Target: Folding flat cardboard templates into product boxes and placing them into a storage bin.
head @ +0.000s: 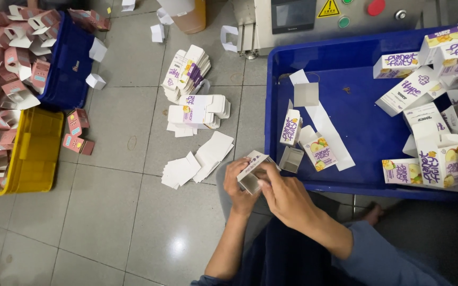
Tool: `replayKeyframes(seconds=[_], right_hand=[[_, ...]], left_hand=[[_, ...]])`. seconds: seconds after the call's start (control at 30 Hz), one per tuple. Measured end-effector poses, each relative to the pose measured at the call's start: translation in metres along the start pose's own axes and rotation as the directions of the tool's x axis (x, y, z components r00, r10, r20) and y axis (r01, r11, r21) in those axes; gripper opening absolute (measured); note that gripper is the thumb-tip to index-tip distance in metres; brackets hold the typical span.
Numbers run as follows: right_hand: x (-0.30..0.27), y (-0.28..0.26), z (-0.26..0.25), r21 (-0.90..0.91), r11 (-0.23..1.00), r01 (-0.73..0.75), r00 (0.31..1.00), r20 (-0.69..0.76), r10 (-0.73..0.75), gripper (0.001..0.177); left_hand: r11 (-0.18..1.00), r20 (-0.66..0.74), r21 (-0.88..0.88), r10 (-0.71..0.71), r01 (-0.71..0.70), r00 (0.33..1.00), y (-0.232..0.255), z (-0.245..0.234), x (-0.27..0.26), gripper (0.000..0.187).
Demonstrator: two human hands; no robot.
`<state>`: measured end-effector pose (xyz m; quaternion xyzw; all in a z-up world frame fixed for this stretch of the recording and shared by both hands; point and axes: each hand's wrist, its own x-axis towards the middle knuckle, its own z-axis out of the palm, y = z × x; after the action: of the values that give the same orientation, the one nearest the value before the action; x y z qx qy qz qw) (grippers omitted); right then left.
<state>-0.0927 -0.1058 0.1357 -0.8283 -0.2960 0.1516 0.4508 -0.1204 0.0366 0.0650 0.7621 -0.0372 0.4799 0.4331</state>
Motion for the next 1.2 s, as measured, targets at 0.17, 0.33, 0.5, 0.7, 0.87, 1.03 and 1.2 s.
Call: replayKeyframes(seconds=[0.17,0.33,0.5,0.7,0.87,1.03,1.2], right_hand=[[-0.006,-0.001,0.001,0.023,0.999,-0.042,0.997,0.071,0.041,0.054],[0.007,0.054,0.013,-0.195,0.965,-0.178,0.983,0.002,0.181,0.042],[0.038,0.074,-0.052,-0.211,0.971,-0.115,0.925,-0.378,0.028,0.020],[0.102,0.174,-0.070,-0.349,0.785,-0.513,0.834,-0.419,0.358,0.028],[0.120,0.209,-0.057,-0.243,0.836,-0.492,0.859,-0.291,0.421,0.033],[0.092,0.208,-0.122,-0.079,0.879,-0.471,0.817,-0.414,0.401,0.043],[0.024,0.309,-0.252,-0.086,0.597,-0.798,0.352,-0.870,0.345,0.045]], left_hand=[[0.994,0.043,0.113,-0.013,0.008,0.999,-0.009,0.003,-0.024,0.047],[0.948,0.280,0.311,-0.162,0.070,0.946,-0.010,0.013,-0.052,0.058],[0.905,0.398,0.341,-0.385,0.256,0.832,0.003,0.005,-0.035,0.118],[0.838,0.270,0.318,-0.528,0.444,0.805,-0.039,-0.009,-0.028,0.065],[0.782,0.200,0.397,-0.584,0.479,0.787,-0.081,-0.018,-0.054,0.048],[0.684,0.191,0.537,-0.669,0.494,0.718,-0.107,-0.021,-0.086,0.048],[0.731,0.201,0.541,-0.592,0.415,0.780,-0.119,-0.020,-0.098,0.038]])
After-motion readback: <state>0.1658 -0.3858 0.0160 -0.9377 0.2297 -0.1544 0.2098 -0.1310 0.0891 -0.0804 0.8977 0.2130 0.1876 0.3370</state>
